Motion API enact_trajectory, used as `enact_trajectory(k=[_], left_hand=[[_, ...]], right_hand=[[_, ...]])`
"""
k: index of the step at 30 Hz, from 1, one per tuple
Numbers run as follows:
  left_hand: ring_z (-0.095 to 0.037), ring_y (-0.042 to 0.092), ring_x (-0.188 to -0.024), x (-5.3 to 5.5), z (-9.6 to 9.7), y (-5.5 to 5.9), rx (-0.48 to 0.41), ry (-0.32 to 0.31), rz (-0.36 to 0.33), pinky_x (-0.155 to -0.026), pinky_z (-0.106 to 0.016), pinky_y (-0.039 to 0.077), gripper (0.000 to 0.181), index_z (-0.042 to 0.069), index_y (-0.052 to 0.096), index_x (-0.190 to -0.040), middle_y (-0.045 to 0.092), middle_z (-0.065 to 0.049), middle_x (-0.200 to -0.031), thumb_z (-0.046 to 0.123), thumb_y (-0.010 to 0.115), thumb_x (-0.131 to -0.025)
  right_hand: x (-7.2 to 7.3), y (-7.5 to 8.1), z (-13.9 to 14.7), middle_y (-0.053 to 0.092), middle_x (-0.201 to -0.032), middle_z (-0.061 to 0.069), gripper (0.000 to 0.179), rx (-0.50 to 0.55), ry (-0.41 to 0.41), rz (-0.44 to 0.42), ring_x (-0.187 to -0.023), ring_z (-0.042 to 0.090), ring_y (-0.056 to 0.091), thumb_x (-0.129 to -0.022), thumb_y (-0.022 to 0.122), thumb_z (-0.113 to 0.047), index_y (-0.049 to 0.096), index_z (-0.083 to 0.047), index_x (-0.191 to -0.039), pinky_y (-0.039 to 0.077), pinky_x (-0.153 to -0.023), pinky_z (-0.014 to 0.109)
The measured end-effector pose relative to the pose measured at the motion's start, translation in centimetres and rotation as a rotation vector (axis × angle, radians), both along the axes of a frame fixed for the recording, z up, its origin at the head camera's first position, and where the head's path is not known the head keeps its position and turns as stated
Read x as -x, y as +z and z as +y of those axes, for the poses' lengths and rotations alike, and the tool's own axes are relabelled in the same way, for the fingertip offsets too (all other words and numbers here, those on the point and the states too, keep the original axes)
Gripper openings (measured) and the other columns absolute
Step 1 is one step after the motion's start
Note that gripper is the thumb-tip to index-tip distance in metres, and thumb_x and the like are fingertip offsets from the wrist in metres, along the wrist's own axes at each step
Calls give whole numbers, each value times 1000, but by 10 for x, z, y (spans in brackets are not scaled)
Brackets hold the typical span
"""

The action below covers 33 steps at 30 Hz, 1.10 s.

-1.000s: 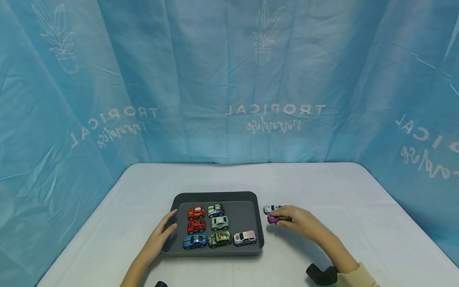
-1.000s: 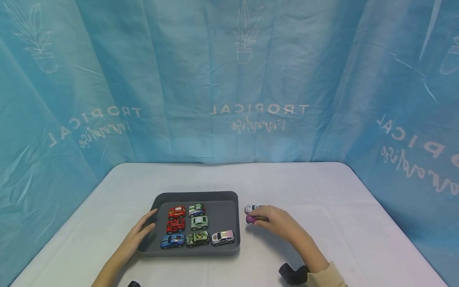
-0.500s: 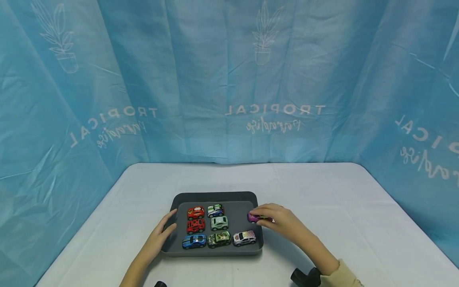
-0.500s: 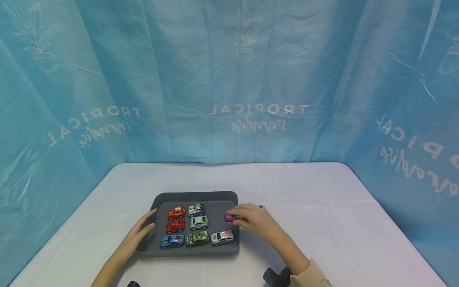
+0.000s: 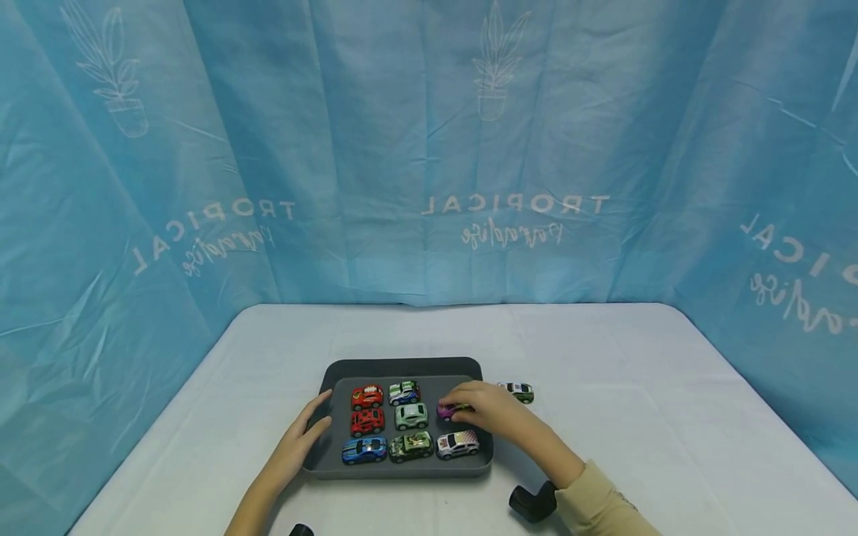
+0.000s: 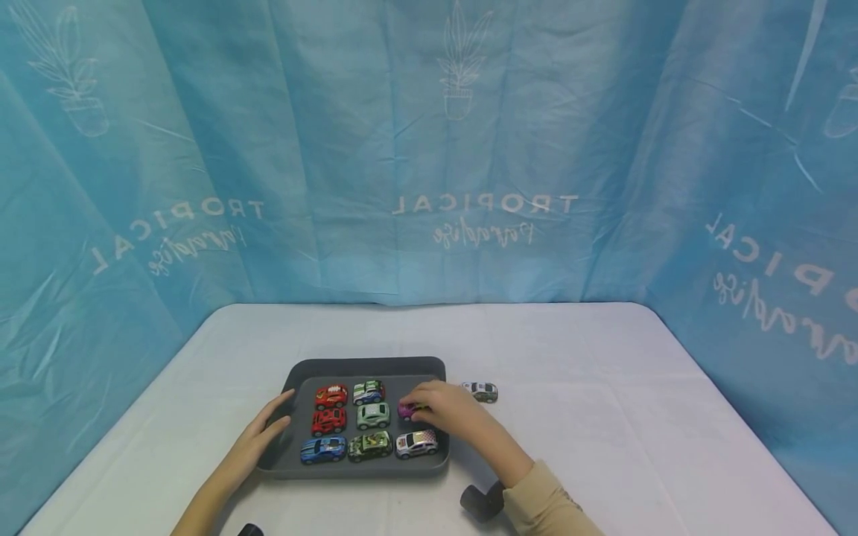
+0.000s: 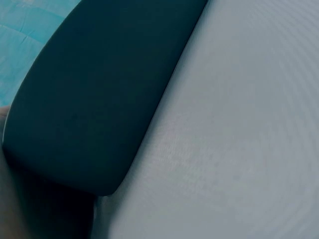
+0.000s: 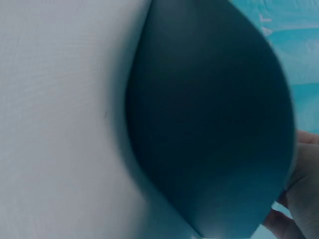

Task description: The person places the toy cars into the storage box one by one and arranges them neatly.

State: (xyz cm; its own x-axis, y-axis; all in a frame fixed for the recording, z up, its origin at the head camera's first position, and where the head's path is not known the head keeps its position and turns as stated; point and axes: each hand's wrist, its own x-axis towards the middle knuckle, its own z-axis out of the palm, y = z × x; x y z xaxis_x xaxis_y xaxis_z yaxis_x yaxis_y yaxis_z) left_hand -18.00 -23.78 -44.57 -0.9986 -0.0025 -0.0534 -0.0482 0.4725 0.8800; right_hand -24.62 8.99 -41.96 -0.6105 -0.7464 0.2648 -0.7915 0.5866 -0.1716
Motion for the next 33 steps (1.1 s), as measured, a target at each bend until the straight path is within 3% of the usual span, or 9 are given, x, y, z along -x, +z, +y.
enact_trajectory(k=[17,24,29,33], left_hand=[[-41,8,-139,0,-1,-1,-8,-4,11,-107,-65,9,55,17,26,-143,16,-17,-151,38,42,-94],[-42,8,-139,0,0,-4,-12,-4,6,-107,-65,8,55,17,26,-143,16,-17,-151,37,42,-94],[-42,8,-139,-1,0,-3,-12,-5,9,-107,-65,8,55,17,26,-143,16,-17,-151,38,42,-95],[-42,8,-139,0,0,-2,-9,-5,15,-107,-65,8,55,17,26,-143,16,-16,-152,38,42,-95]], right_hand=[[4,1,-17,68,-105,-5,22,-96,-119,-127,-98,13,63,-80,67,-24,68,-20,-102,53,-80,31],[2,3,-11,67,-108,-3,28,-127,-65,-68,-101,15,62,-79,68,-25,66,-19,-106,51,-85,36],[0,5,1,62,-117,-1,33,-59,-81,-71,-110,18,58,-83,63,-30,62,-20,-114,44,-96,45],[-2,9,16,61,-120,0,34,39,-145,-71,-114,21,55,-86,61,-29,60,-20,-118,39,-99,49]])
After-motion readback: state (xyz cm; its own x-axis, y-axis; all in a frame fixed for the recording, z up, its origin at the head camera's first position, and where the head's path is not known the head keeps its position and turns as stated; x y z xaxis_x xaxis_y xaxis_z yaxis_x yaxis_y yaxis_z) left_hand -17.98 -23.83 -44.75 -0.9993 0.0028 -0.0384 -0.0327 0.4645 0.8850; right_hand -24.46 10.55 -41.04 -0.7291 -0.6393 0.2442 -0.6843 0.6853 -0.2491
